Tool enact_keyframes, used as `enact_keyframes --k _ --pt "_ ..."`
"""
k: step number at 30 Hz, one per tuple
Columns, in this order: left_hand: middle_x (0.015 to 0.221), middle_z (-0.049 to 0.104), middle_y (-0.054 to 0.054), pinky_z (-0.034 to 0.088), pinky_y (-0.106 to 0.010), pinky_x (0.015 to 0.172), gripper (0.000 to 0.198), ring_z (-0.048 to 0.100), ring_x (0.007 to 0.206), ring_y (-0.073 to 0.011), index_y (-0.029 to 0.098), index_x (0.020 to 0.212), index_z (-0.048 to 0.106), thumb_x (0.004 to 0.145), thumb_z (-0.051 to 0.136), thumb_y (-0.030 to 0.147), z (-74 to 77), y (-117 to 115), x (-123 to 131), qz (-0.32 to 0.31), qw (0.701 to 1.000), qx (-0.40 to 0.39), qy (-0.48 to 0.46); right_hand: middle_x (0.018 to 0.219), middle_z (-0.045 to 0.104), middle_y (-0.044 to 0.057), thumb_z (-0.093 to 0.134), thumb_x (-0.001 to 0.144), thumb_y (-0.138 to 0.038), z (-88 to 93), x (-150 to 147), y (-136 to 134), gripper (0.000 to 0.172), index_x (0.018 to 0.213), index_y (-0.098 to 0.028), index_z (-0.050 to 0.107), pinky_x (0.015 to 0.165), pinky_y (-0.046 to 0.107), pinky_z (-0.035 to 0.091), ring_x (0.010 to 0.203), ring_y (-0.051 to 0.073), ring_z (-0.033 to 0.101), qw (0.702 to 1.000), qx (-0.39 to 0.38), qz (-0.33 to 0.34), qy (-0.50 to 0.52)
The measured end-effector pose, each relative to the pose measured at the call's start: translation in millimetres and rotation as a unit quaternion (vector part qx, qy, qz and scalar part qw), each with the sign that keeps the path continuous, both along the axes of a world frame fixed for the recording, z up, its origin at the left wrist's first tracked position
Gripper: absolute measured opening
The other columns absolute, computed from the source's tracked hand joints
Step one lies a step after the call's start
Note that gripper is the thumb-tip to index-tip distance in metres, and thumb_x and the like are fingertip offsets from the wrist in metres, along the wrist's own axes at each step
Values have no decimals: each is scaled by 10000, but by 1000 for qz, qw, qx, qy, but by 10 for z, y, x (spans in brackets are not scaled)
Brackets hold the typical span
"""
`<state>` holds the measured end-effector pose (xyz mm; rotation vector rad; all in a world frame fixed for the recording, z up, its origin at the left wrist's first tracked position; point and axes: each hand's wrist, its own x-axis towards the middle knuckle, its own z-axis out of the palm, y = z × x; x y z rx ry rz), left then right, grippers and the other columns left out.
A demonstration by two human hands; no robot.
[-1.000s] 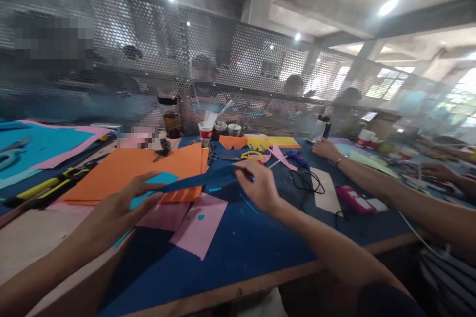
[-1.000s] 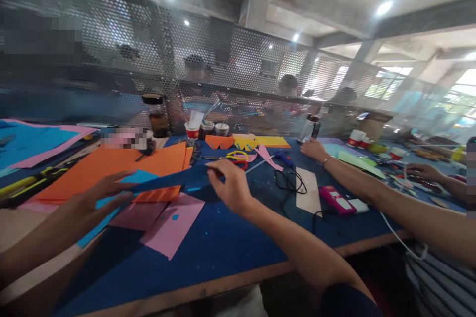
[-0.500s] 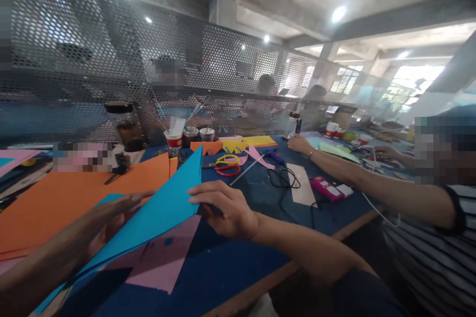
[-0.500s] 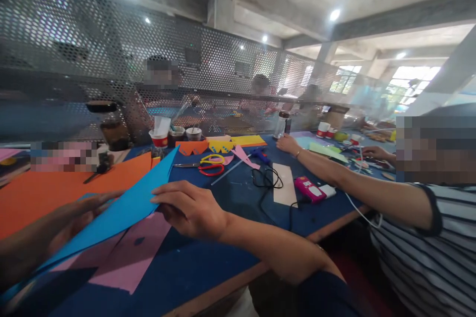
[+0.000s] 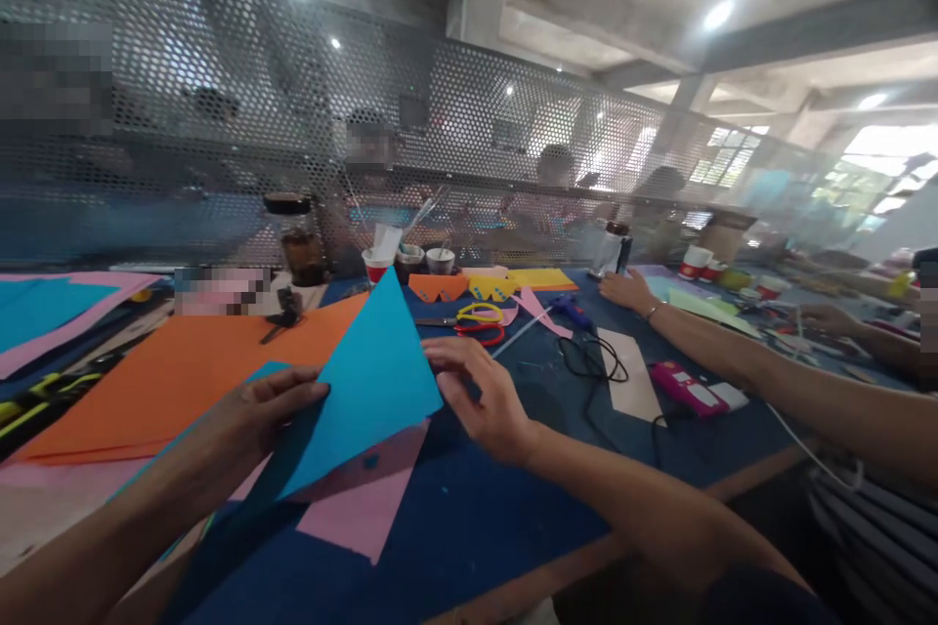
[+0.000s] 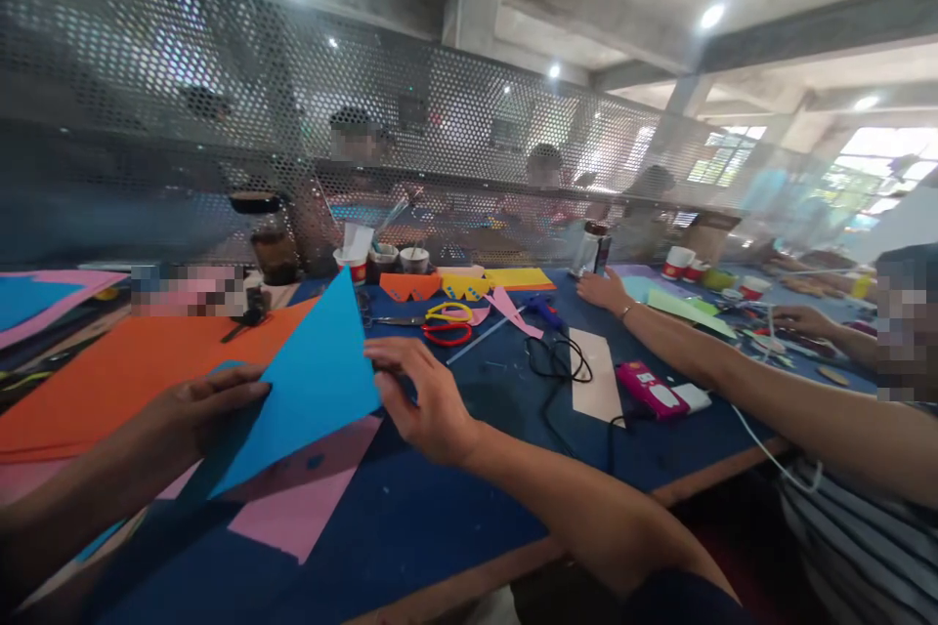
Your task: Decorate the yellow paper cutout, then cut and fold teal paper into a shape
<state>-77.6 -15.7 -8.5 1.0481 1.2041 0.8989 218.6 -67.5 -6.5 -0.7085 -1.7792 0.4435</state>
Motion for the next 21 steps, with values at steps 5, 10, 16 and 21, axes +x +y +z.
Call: enact_keyframes --k 5,10,16,21 --pt "732 722 51 575 -230 490 496 677 596 -139 235 934 743 580 1028 434 -44 11 -30 28 998 10 -63 1246 713 106 656 1004 -474 -16 -24 83 395 1298 -225 566 913 378 586 1043 213 740 958 -255 0 129" --pt "753 725 51 593 -231 505 531 676 619 -138 234 941 740 542 1044 407 -41 -39 46 50 993 33 -99 1206 696 102 873 791 -452 -97 -59 157 566 1222 -183 624 917 360 541 1018 209 691 925 -366 29 92" --pt "760 733 41 595 -242 495 490 693 629 -158 235 954 723 596 1026 378 -40 -94 90 36 993 35 -103 918 695 0 934 709 -397 -47 -68 140 593 1164 -181 621 832 312 511 878 170 671 894 -401 28 198" --pt "742 717 52 583 -229 499 488 675 601 -146 242 965 708 620 1011 405 -53 -103 86 30 992 59 -109 969 732 19 947 688 -431 53 -64 69 503 1029 -184 672 830 317 514 892 184 675 887 -417 98 170"
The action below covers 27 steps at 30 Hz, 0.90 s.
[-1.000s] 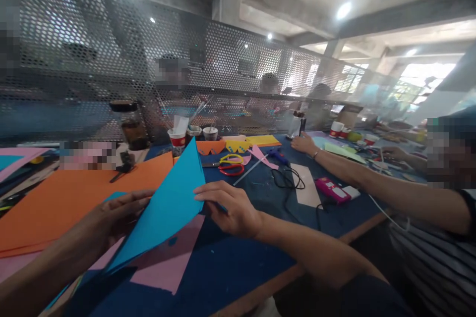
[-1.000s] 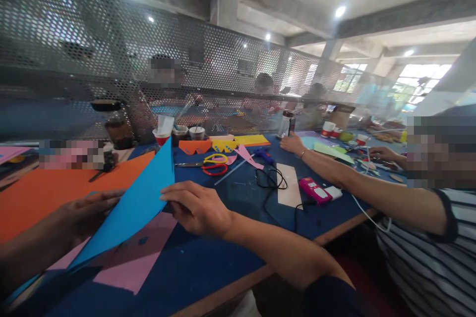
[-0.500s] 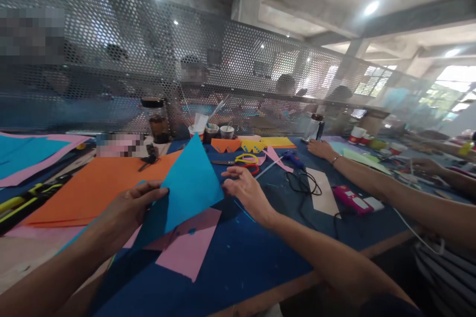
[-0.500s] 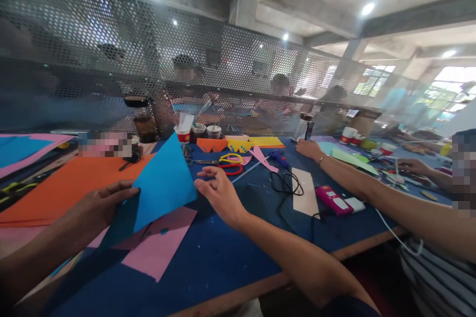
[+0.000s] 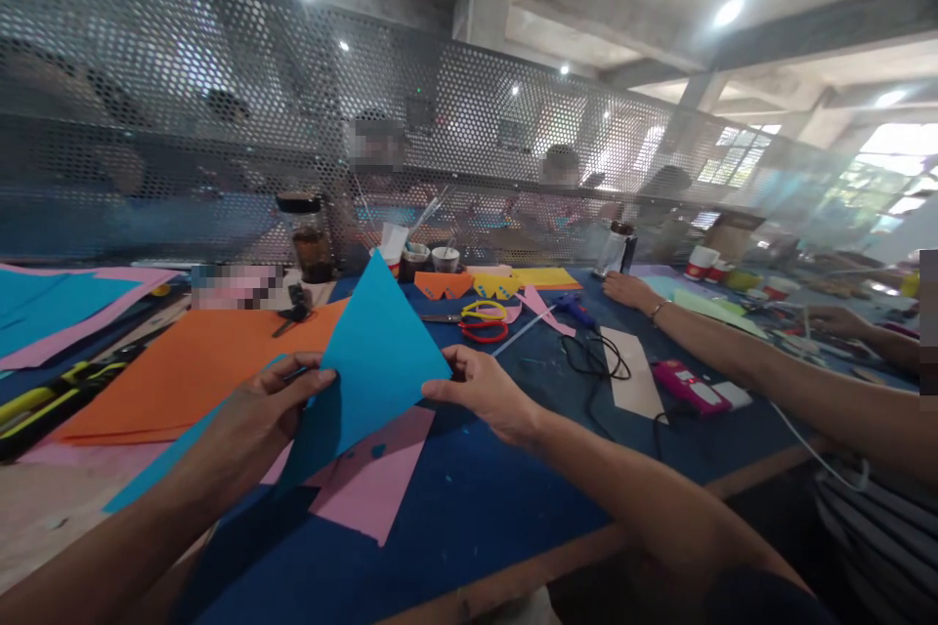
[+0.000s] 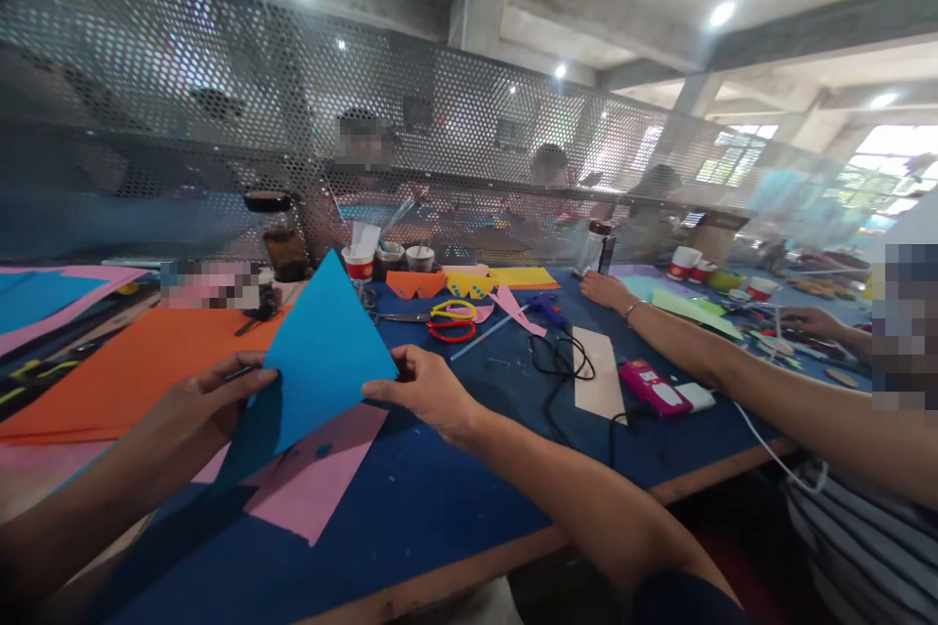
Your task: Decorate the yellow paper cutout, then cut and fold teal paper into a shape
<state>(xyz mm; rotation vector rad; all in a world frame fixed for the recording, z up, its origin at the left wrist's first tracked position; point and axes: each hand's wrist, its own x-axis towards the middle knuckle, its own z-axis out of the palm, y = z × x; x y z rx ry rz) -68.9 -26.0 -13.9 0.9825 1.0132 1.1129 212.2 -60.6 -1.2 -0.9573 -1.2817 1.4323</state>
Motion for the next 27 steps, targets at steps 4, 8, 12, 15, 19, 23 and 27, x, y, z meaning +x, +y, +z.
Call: enact_keyframes --k 4,8,12,15,19,23,27 --pt "753 713 55 597 -237 553 412 684 633 -149 260 1003 716 708 965 404 -17 -2 -16 -24 999 8 24 814 698 -8 888 748 -456 -23 4 13 361 854 -184 675 768 303 476 786 164 639 999 26 -24 -31" --pt "786 741 38 608 -249 605 486 708 681 -163 259 1013 734 630 1007 383 -19 2 -9 -23 999 1 28 799 700 -2 865 767 -429 -55 20 56 313 859 -181 699 760 301 464 774 161 633 997 34 -54 -39" --pt "808 755 27 627 -277 646 415 717 705 -178 255 885 735 605 1015 378 9 -13 19 -42 999 2 35 796 694 -5 845 793 -437 -40 34 63 292 861 -184 716 757 293 463 771 154 620 994 55 -84 -32" --pt "807 747 23 632 -296 640 366 706 695 -183 263 877 738 654 987 410 52 -54 43 -68 996 2 53 784 685 -10 841 803 -448 -23 44 58 292 855 -186 722 749 288 455 759 148 606 993 62 -90 -35" --pt "799 741 5 638 -307 648 347 716 713 -200 252 854 742 680 968 449 104 -112 72 -72 995 5 61 784 685 -11 835 815 -448 -5 50 48 280 853 -191 731 756 289 455 757 146 601 993 64 -93 -29" --pt "765 734 -1 657 -358 686 339 715 704 -220 254 810 725 684 962 461 103 -124 78 -80 994 8 71 764 676 -11 816 831 -456 12 51 36 270 832 -200 732 744 290 457 752 150 593 993 66 -96 -34" --pt "758 726 7 653 -352 702 331 709 709 -210 258 798 715 693 961 453 70 -112 68 -94 993 13 76 778 680 -8 813 831 -481 5 57 34 289 834 -205 730 746 294 461 753 154 592 992 64 -105 -32"
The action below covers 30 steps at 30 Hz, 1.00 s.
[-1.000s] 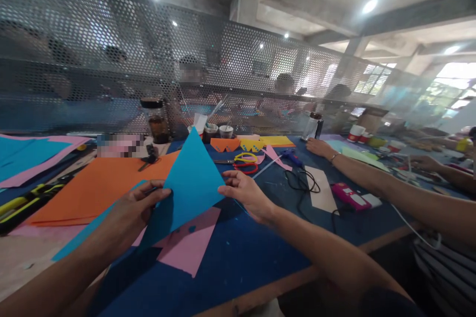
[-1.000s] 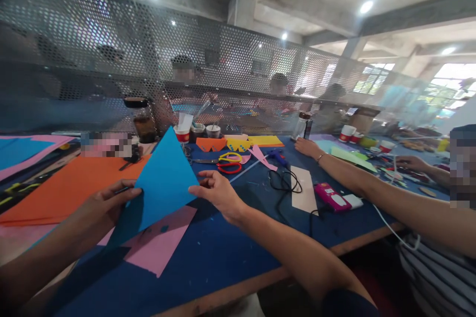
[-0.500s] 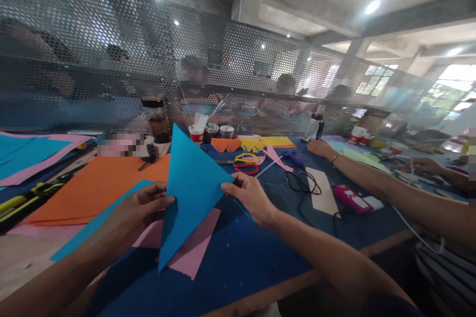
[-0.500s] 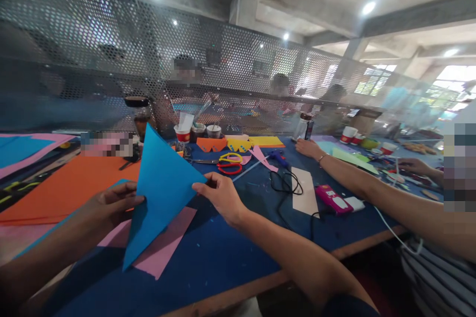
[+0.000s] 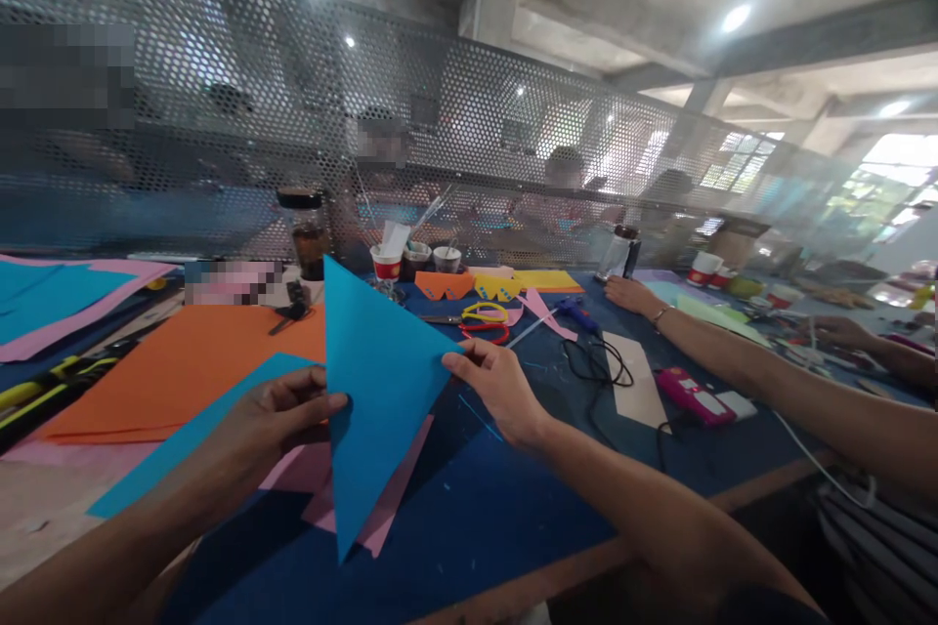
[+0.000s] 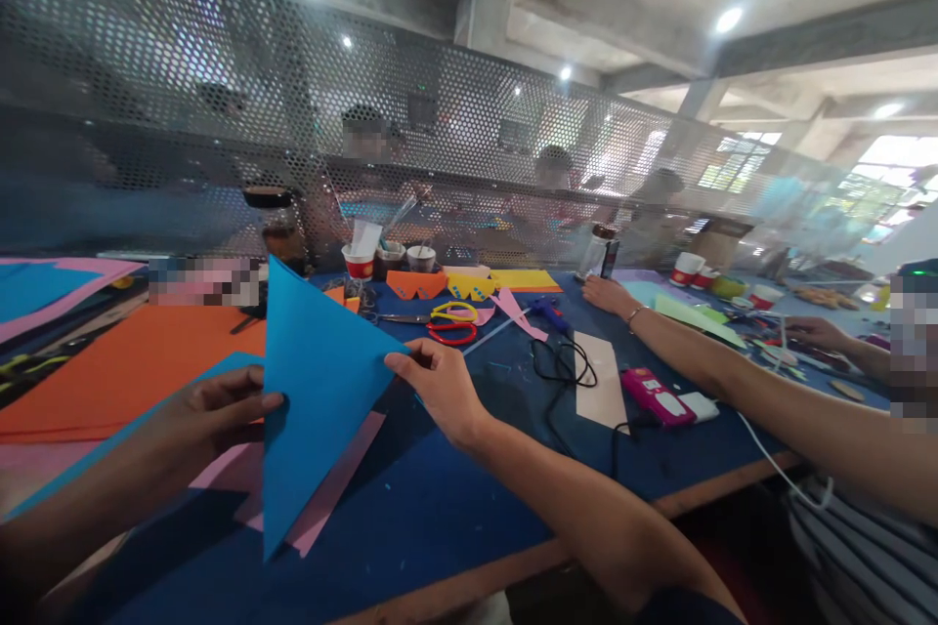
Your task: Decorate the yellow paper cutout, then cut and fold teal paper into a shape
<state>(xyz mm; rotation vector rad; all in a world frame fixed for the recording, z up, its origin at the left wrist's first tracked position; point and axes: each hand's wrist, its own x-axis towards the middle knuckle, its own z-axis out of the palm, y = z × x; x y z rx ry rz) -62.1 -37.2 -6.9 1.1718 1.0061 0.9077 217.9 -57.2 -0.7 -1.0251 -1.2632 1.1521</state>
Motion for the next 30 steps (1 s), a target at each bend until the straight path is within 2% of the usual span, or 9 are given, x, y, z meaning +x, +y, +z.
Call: enact_keyframes --k 9,15,23,30 --pt "667 668 45 621 -306 652 373 661 625 -168 258 783 694 645 990 439 34 -35 14 21 1000 -13 -5 763 676 -7 777 859 -488 -12 6 6 288 852 -202 746 746 300 459 745 155 594 1000 16 -13 -16" --pt "775 742 -3 643 -324 703 336 722 709 -203 253 804 761 670 965 484 33 -33 -2 20 999 -19 -18 746 665 -6 768 854 -467 -9 31 34 268 827 -202 740 745 302 444 745 162 586 998 31 -26 -40" --pt "724 711 -18 666 -374 731 332 697 689 -211 241 706 766 650 967 499 56 -28 34 21 1000 -7 -5 750 654 -5 757 852 -506 -11 37 26 306 819 -202 739 739 304 437 745 164 570 998 24 -29 -47" --pt "743 714 -20 658 -340 721 320 703 706 -211 249 727 759 681 953 498 18 -19 9 18 1000 -4 -1 743 664 -3 767 845 -497 -16 39 35 308 797 -194 744 746 297 453 742 158 577 999 21 -32 -37"
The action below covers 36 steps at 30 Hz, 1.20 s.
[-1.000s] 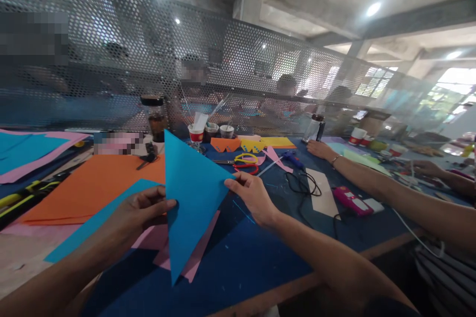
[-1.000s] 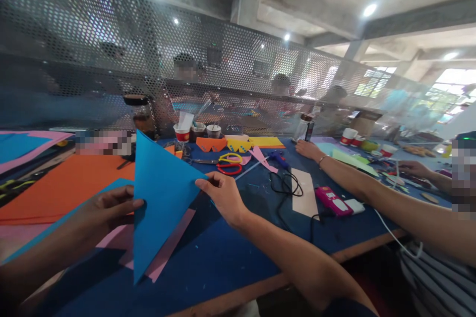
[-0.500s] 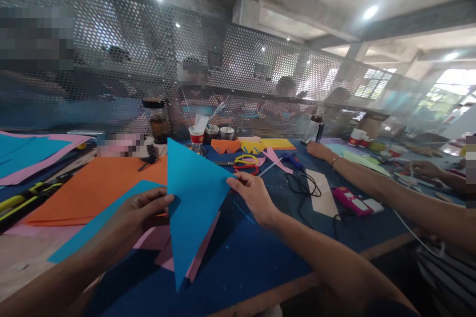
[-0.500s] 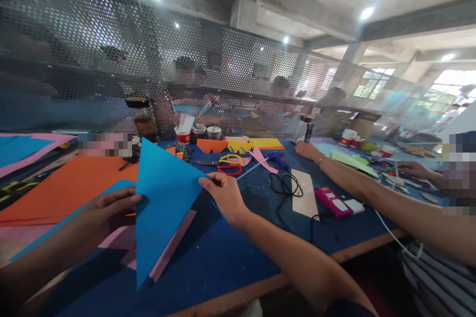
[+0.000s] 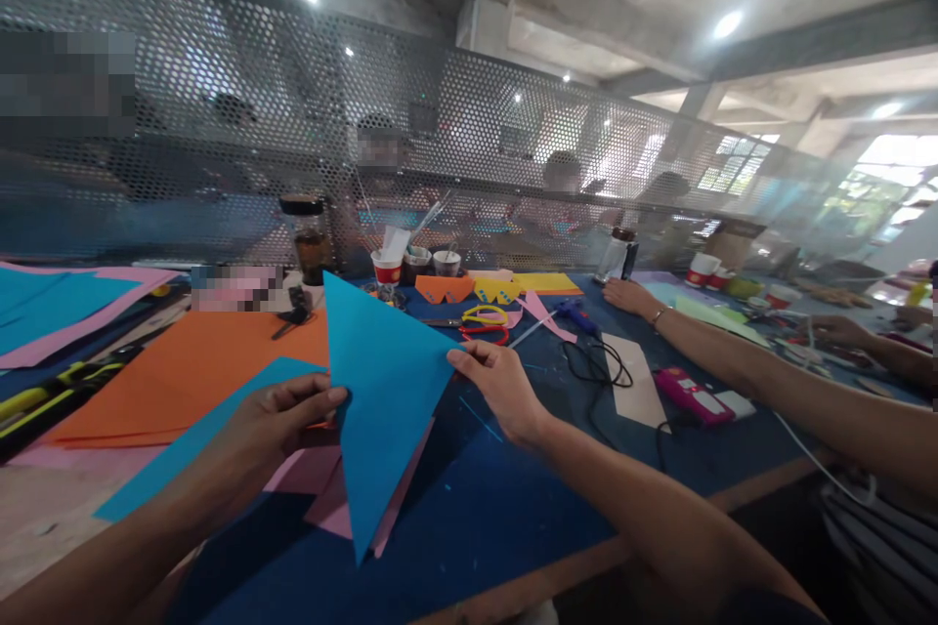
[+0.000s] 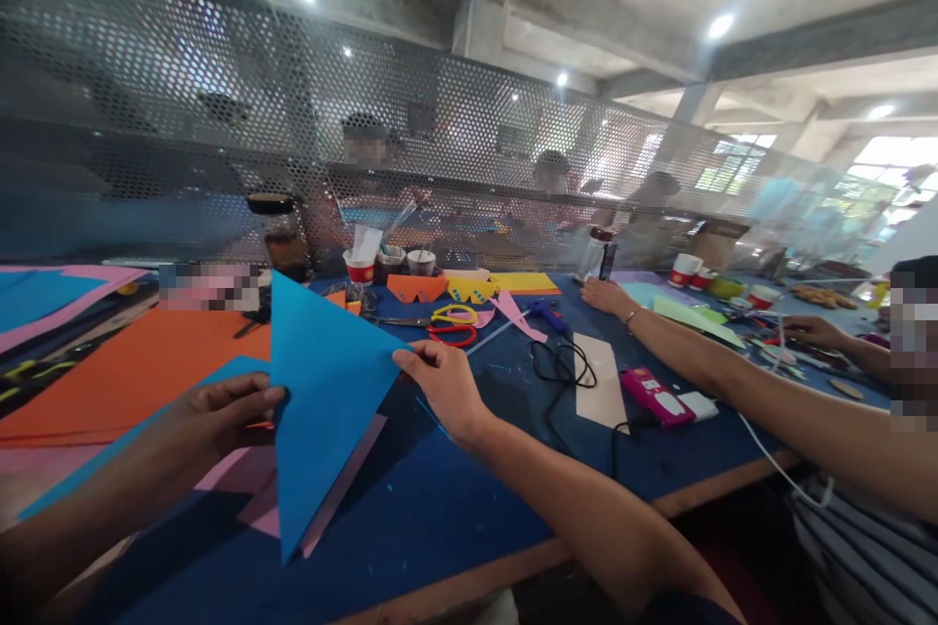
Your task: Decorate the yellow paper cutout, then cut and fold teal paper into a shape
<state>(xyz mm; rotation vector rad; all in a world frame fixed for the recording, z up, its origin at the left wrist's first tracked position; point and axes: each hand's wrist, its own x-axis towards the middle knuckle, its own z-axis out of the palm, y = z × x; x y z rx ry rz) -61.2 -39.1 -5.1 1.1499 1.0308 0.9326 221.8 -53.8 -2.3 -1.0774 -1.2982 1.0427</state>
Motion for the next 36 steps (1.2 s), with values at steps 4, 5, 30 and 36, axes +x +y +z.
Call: enact_keyframes --k 4,5,30,36 --pt "744 705 -17 651 -322 719 332 692 705 -198 246 724 756 673 957 505 0 -2 17 0 1000 4 5 755 671 1 766 847 -508 -7 -4 10 318 789 -195 746 762 298 484 756 166 597 1000 6 0 8" --pt "729 692 -16 649 -318 707 343 683 694 -195 242 710 751 662 962 509 6 -4 25 3 1000 5 8 761 674 2 761 852 -513 -11 -6 13 323 791 -195 750 766 299 490 760 167 601 1000 7 -1 9" --pt "782 735 -3 644 -294 765 313 712 775 -197 240 756 749 786 881 522 1 32 -42 19 999 32 -17 732 687 9 701 894 -476 -10 26 0 291 803 -202 742 754 319 490 742 190 638 996 19 12 -81" --pt "769 714 3 665 -326 751 315 703 759 -202 239 785 744 743 912 502 -23 56 -47 40 998 28 -25 737 689 10 675 884 -478 -32 38 31 301 799 -195 726 728 313 522 713 192 665 995 21 20 -100"
